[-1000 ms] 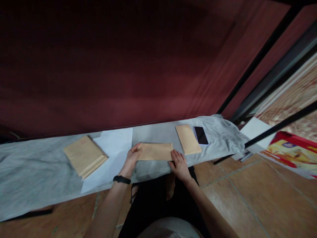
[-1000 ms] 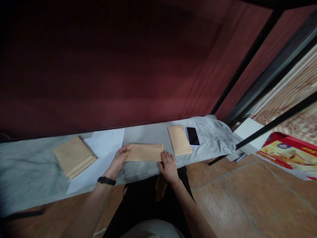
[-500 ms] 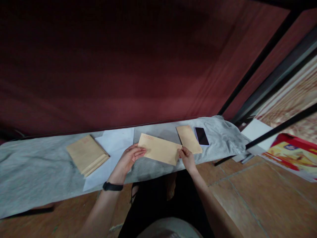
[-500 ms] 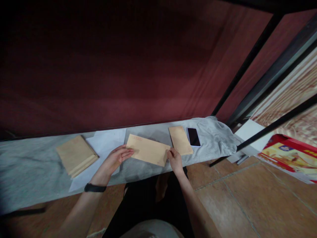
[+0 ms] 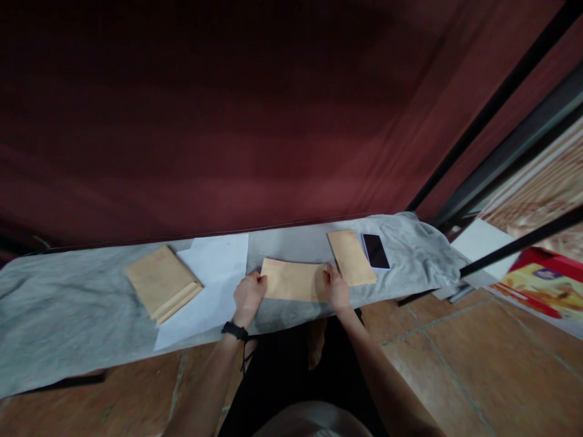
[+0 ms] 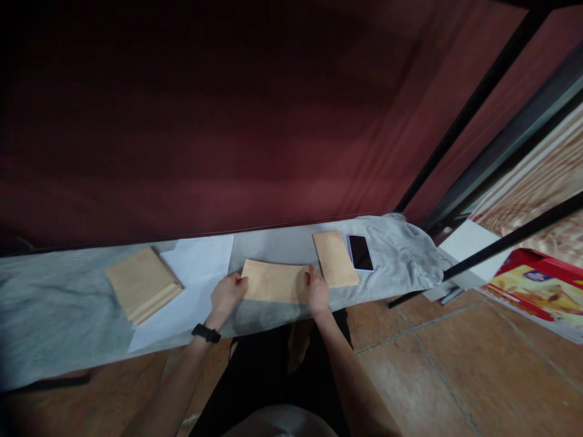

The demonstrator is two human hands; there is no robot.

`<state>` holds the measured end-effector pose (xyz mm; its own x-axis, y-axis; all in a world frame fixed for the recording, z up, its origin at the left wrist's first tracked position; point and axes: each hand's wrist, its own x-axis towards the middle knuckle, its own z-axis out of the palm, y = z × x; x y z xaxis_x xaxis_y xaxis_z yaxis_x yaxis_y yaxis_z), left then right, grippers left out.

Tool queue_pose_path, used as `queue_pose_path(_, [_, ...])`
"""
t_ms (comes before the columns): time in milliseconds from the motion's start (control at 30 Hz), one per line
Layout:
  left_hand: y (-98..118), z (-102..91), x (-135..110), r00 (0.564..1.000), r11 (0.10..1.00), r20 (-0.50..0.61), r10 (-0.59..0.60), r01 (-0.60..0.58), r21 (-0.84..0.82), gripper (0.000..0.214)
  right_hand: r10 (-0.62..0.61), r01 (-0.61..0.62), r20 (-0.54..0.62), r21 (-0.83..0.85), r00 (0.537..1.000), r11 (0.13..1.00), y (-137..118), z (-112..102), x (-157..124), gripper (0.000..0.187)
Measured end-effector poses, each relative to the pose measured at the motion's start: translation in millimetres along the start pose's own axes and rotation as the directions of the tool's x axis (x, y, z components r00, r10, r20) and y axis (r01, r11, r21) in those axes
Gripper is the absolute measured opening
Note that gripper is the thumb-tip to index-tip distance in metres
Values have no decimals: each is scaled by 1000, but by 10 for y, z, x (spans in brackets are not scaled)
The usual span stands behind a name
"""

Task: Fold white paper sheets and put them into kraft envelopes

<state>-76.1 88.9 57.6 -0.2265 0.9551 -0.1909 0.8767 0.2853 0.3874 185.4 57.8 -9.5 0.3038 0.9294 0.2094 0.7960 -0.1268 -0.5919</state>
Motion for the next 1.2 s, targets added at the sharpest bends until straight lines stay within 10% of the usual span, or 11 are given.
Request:
queue_pose_path(333, [129, 203, -55, 978, 978, -173, 118, -84, 193, 35, -119, 102, -64, -218, 991, 971, 4, 176, -65, 44])
queue_pose_path(533, [328, 694, -300, 705, 727, -175, 687, -672, 144, 46, -147, 124, -79, -246, 986, 961, 38, 180, -63, 42])
queue_pose_path(633, [439, 944, -455, 600, 603, -71, 797, -780, 170, 49, -157, 138, -70, -217, 985, 966, 50, 147, -63, 40])
queue_pose_path(1000, [414, 989, -518, 528, 503, 29, 849, -824, 260, 54, -375, 389, 104, -236, 921, 891, 139, 14, -355, 48])
queue_pose_path(1200, [374, 871, -571, 396, 351, 102, 913, -888, 298, 59, -453, 473, 138, -258, 881, 842, 220, -81, -578, 48])
